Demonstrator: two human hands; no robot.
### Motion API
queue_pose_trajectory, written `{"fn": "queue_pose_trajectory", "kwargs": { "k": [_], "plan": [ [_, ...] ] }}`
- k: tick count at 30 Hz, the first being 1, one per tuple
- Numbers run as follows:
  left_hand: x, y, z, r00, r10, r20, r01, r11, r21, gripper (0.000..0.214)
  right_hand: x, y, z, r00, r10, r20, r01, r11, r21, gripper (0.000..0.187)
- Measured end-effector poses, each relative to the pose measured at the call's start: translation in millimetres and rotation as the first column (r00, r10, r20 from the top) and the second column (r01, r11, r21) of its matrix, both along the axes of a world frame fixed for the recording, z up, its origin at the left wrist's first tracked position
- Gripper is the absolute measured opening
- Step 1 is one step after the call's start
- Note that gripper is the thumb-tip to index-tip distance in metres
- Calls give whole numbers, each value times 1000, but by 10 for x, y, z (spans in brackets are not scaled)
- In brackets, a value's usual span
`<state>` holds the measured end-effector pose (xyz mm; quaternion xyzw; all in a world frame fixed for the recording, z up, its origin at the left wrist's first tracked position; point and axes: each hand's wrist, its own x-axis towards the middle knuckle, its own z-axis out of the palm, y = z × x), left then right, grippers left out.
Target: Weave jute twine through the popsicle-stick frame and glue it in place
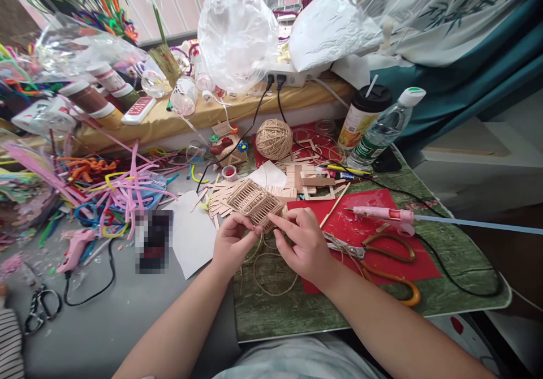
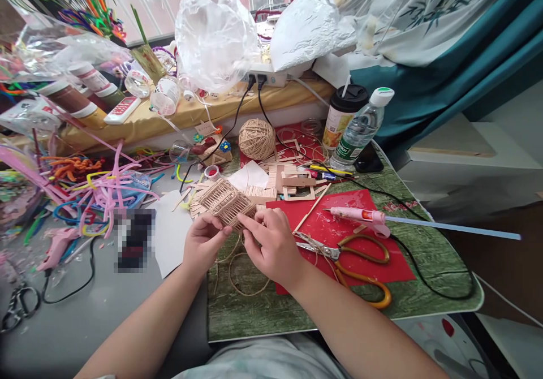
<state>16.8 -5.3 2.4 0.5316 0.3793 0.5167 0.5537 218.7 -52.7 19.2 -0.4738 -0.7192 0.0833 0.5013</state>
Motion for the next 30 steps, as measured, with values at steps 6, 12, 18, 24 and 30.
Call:
{"fn": "queue_pose_trajectory", "kwargs": {
  "k": [6, 12, 18, 24, 30],
  "plan": [
    [39, 18, -2, 996, -17, 84, 22, 998, -58, 32, 19, 41, -10, 998, -27, -59, 24, 999, -48, 50],
    [23, 50, 59, 974, 50, 219, -25, 993, -116, 34, 30, 49, -8, 929, -53, -367, -3, 989, -150, 37],
    [-25, 133, 115, 915, 68, 397, 57, 953, -296, 28, 6, 100, -197, 820, -57, -570, -164, 930, -329, 61],
    [29, 142, 137, 883, 73, 464, 138, 905, -403, 34, 24, 38, -173, 892, 148, -428, -282, 921, -270, 82],
    [56, 121, 134, 898, -12, 440, 238, 854, -462, 48, 10, -9, -161, 920, 162, -357, -217, 969, -120, 106]
  ]
}}
